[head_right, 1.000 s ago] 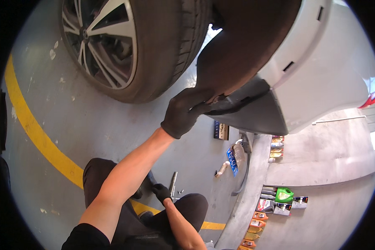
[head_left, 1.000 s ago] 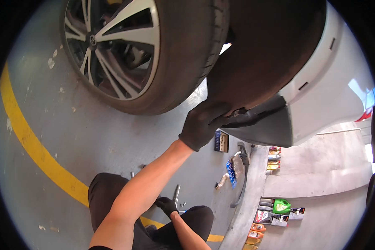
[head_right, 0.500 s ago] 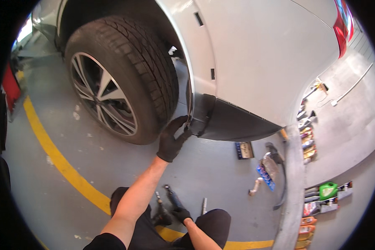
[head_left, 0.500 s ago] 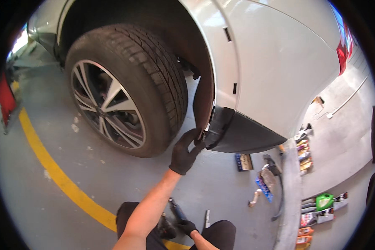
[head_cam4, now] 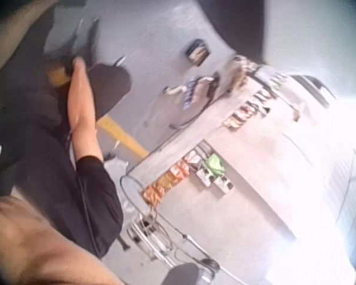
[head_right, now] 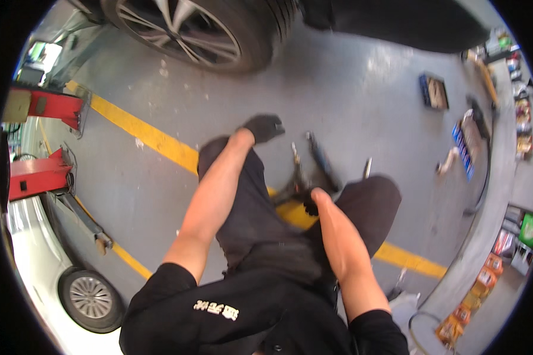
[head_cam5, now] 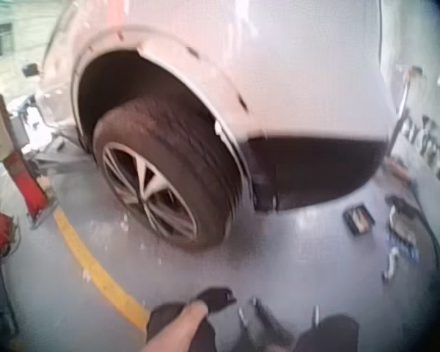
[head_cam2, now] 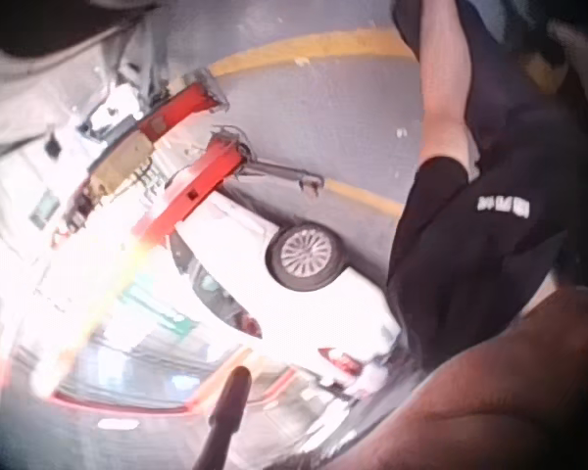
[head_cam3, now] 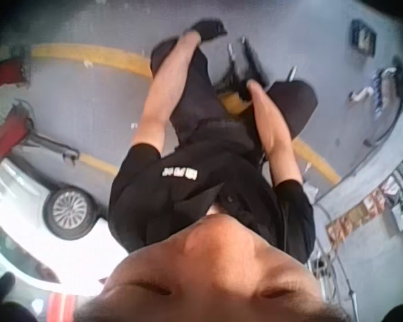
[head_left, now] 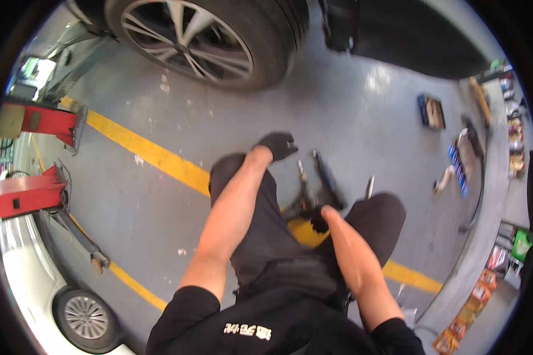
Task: The person uses a cordless impact driver to remove screws from the rear bumper and trunk area of a white car. They then sit on the floor and work on the rear wheel well, removing and installing fasteners by hand and with the impact driver.
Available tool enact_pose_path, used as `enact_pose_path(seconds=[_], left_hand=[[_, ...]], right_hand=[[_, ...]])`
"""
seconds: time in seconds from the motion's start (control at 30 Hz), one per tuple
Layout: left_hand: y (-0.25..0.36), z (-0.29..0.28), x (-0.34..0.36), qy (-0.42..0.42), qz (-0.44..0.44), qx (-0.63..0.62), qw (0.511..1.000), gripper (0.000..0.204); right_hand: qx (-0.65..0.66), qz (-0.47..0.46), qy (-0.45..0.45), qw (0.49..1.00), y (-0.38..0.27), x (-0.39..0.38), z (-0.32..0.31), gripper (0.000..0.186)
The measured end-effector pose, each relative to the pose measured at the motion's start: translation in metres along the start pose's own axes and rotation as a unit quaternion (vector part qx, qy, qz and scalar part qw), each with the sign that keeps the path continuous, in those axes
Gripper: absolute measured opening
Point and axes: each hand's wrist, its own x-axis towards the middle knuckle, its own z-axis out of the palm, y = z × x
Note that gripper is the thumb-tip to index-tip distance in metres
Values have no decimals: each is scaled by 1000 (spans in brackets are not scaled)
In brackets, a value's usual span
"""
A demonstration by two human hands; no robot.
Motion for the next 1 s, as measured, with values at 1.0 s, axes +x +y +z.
enact_pose_path(seconds=[1.0], left_hand=[[44, 54, 0, 11, -40, -10, 999, 32]], right_hand=[[281, -332, 642, 631, 134, -35, -352, 63]])
